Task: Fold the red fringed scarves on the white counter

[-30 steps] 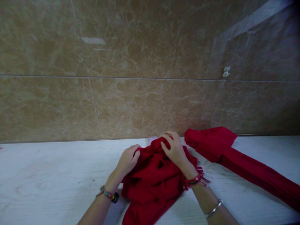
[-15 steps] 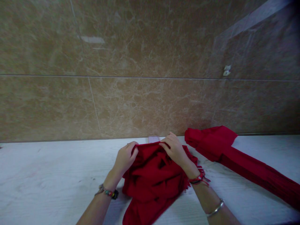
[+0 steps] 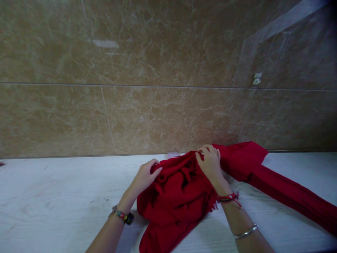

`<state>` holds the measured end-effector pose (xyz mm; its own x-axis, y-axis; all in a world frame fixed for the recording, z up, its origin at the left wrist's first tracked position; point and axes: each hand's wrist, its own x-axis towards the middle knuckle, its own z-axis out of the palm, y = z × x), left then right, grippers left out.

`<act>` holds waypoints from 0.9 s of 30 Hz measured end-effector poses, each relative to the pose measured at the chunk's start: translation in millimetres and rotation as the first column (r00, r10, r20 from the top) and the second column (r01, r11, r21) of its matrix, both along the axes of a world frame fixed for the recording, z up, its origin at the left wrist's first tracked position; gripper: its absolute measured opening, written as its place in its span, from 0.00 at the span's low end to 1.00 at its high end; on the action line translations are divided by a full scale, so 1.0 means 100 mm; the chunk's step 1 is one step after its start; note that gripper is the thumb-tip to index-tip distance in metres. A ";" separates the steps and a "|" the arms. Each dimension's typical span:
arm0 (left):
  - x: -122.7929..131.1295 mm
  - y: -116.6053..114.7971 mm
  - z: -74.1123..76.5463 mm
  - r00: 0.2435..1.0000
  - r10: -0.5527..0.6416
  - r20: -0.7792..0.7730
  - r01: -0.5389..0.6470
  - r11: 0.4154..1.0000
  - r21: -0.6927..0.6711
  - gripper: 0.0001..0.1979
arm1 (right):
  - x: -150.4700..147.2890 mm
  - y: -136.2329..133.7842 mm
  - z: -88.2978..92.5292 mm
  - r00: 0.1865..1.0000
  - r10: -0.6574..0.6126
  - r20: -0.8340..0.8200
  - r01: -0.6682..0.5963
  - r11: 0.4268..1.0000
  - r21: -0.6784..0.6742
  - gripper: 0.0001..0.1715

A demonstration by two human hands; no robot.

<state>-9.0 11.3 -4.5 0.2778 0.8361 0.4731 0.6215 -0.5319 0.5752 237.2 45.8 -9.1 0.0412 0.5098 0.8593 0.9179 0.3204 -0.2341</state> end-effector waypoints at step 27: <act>-0.15 0.02 0.05 0.965 0.078 -0.251 -0.062 0.995 0.072 0.13 | 0.54 0.19 0.00 0.637 0.329 -0.697 -0.483 0.875 -0.028 0.15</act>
